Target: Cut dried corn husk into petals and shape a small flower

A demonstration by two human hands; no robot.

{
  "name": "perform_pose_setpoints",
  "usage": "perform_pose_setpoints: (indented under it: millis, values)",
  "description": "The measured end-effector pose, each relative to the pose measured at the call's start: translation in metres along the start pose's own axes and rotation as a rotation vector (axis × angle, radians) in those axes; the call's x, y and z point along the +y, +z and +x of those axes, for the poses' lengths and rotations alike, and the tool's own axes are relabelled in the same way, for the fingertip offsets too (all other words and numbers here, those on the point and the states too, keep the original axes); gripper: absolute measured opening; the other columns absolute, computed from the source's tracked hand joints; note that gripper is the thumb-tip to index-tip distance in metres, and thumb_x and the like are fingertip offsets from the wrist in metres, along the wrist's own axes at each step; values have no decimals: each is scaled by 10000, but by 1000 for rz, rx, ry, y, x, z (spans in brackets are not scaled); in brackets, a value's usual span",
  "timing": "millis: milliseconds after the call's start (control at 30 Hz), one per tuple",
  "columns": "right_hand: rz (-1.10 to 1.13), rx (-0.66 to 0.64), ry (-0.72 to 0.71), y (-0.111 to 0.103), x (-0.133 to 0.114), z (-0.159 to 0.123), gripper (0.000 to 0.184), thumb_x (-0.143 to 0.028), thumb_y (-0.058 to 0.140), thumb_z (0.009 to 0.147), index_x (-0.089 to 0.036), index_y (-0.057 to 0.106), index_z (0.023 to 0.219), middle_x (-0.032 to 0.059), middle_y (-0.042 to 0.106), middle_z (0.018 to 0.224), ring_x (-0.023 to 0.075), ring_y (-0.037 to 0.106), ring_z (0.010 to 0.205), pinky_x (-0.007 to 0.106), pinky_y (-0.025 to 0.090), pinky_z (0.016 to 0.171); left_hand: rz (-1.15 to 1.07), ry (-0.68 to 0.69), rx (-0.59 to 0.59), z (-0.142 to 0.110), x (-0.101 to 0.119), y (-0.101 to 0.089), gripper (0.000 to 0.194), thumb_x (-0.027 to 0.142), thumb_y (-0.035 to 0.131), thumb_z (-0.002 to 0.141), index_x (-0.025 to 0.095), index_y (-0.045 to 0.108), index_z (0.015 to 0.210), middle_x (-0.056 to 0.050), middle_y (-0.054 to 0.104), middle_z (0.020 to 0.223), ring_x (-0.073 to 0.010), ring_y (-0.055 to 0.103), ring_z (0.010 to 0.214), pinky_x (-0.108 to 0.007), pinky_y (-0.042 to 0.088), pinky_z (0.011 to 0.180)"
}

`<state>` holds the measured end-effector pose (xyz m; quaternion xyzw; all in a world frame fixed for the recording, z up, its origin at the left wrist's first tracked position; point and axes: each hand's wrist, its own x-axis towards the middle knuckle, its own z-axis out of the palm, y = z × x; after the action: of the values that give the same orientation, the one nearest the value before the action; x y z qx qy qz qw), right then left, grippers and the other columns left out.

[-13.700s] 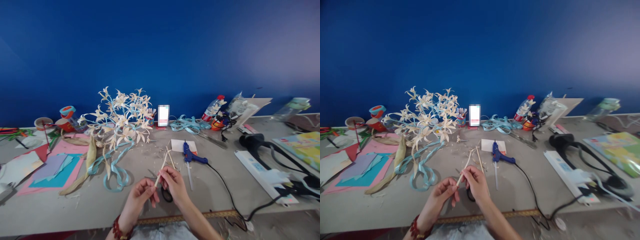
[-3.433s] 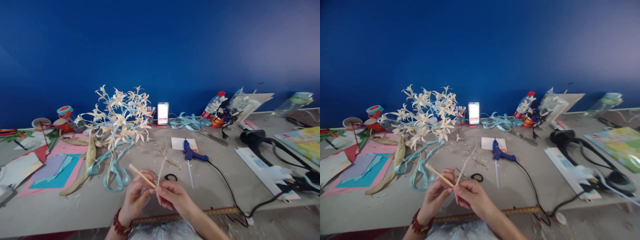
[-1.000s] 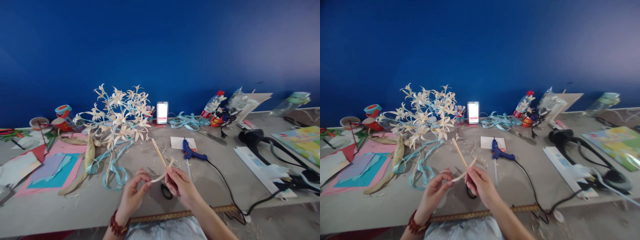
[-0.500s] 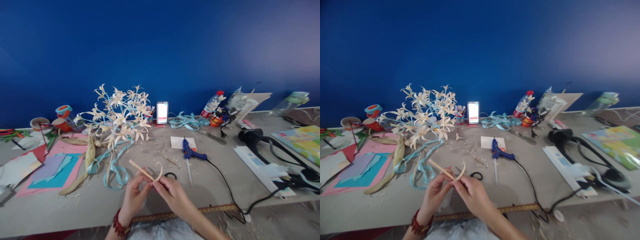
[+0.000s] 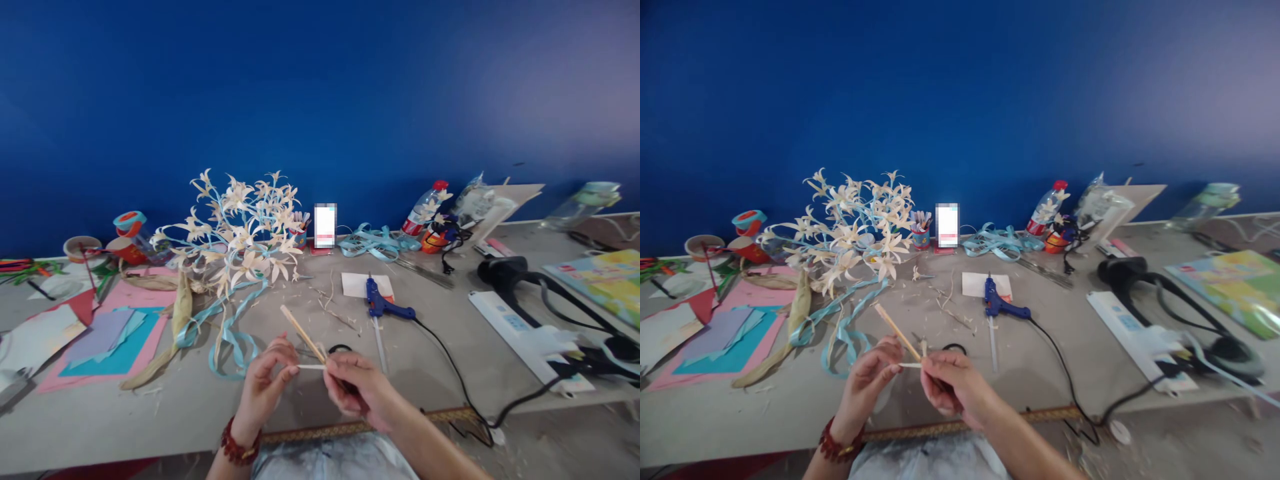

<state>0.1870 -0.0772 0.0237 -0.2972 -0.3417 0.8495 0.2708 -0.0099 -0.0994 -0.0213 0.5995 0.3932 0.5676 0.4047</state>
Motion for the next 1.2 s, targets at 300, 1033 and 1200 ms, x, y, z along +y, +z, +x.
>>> perform_pose_setpoints:
  millis: [300, 1033, 1200]
  values:
    - [162, -259, 86, -14, -24, -17, 399, -465, 649, 803, -148, 556, 579, -112, 291, 331, 21, 148, 278, 148, 117, 287, -33, -83, 59, 1, -2, -8, 160, 307, 666, 829, 219, 697, 699, -40, 631, 695, -221, 582, 842, -495, 316, 1078]
    - [-1484, 394, -625, -30, -21, 21, 170, -252, 534, 936, -215, 670, 1032, 88, 675, 1091, 237, 586, 1040, 350, 447, 905, -459, -434, 501, -31, -10, 16, 177, 325, 782, 717, 186, 678, 751, 3, 624, 770, -139, 588, 774, -265, 493, 782]
    - [-1096, 191, -674, 8, -1, 20, 118, -323, 598, 903, -218, 649, 886, 26, 685, 869, 188, 614, 866, 295, 454, 816, -346, -362, 520, -35, -12, 31, 162, 333, 769, 726, 197, 690, 765, -19, 664, 838, -171, 617, 839, -289, 509, 807]
